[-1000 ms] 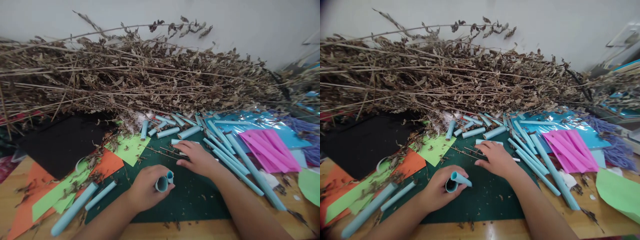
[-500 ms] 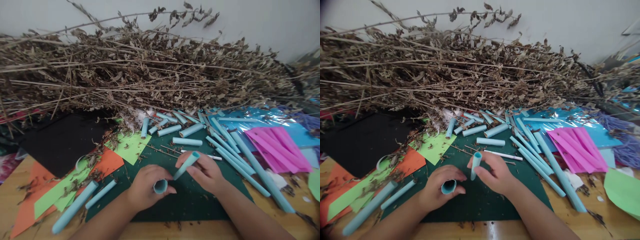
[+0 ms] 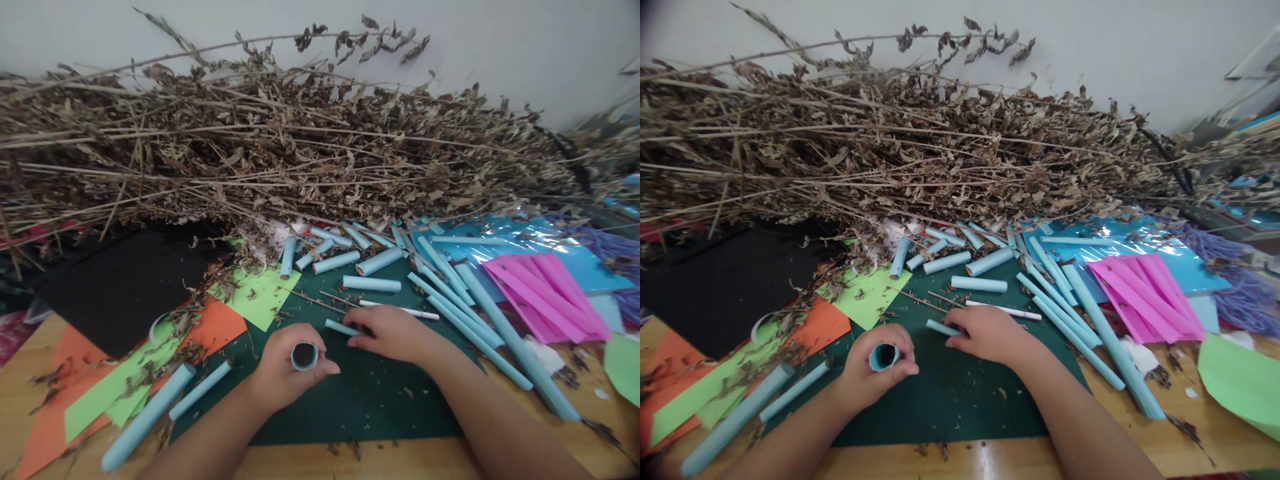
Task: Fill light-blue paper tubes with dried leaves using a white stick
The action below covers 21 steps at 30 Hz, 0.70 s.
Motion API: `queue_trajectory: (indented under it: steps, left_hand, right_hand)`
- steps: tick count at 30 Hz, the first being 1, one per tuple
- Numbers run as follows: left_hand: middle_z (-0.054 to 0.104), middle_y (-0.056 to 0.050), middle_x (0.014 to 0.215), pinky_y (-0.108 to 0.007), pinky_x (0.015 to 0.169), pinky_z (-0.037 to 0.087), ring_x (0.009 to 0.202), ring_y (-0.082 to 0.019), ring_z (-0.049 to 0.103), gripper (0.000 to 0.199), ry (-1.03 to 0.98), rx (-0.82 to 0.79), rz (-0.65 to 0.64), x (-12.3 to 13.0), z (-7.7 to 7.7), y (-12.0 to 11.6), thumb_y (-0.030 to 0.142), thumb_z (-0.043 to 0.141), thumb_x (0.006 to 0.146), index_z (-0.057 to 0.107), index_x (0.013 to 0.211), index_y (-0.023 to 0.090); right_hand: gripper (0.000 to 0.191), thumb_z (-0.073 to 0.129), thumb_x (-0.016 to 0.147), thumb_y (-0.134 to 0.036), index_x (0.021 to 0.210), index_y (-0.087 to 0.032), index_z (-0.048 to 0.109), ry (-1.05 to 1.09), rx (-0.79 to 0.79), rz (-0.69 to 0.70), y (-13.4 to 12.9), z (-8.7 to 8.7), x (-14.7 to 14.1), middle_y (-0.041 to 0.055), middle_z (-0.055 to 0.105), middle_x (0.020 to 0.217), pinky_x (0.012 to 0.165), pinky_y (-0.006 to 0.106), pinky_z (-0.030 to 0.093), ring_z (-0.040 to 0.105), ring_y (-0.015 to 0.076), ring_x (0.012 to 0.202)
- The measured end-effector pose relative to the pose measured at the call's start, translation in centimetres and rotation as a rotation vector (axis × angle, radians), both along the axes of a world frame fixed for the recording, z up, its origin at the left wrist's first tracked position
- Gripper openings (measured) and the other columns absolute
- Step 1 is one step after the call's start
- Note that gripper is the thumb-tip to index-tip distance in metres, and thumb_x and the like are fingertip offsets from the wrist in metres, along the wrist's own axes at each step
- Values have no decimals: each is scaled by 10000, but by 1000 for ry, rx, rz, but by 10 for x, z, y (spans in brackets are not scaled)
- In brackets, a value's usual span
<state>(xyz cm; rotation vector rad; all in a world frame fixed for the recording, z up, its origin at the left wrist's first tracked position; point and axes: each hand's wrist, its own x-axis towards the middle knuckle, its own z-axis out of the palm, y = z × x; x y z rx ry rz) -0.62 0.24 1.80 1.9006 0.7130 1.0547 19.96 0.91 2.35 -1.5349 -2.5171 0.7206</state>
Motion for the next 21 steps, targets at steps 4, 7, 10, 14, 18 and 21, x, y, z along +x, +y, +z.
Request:
queue_trajectory:
  steps: [4,7,10,14,18,21]
  left_hand:
    - [544,-18,581,-211,494,401,526,-106,510,159,-6,-71,58,-3,-4,1,253,628,657,508,660,148]
    - [542,-18,594,-206,499,399,535,-103,513,127,-15,-58,60,-4,-5,1,219,614,669,508,664,148]
    - [536,-12,597,-206,502,398,535,-100,510,101,-29,-40,28,-5,-6,0,189,598,682,503,683,153]
    - [527,-5,622,-222,529,405,568,-109,514,128,-80,-44,65,-4,-9,2,179,603,677,480,709,166]
    - [516,5,636,-245,578,421,602,-118,513,190,-91,-79,163,0,-9,6,200,620,655,452,740,173]
    - [509,-1,659,-243,588,426,625,-118,513,116,-46,-127,228,4,-7,7,197,542,706,447,767,168]
  right_hand:
    - [175,548,725,-281,889,-222,548,-43,44,85,-3,2,-7,20,594,822,586,250,325,532,190,760]
    - [156,536,743,-281,883,-214,544,-92,116,137,-4,3,-9,19,586,824,614,264,334,524,188,774]
    - [160,536,747,-321,862,-212,554,-107,140,189,-5,4,-10,17,581,803,611,267,336,520,179,754]
    - [241,485,769,-411,879,-209,558,-95,157,194,-4,3,-8,25,582,819,637,283,352,522,188,778]
    - [241,392,827,-349,901,-192,560,-201,244,-31,3,4,6,50,586,877,686,307,367,520,209,835]
    - [226,400,820,-307,938,-196,558,-295,248,-209,8,2,18,56,587,900,656,300,379,531,221,836]
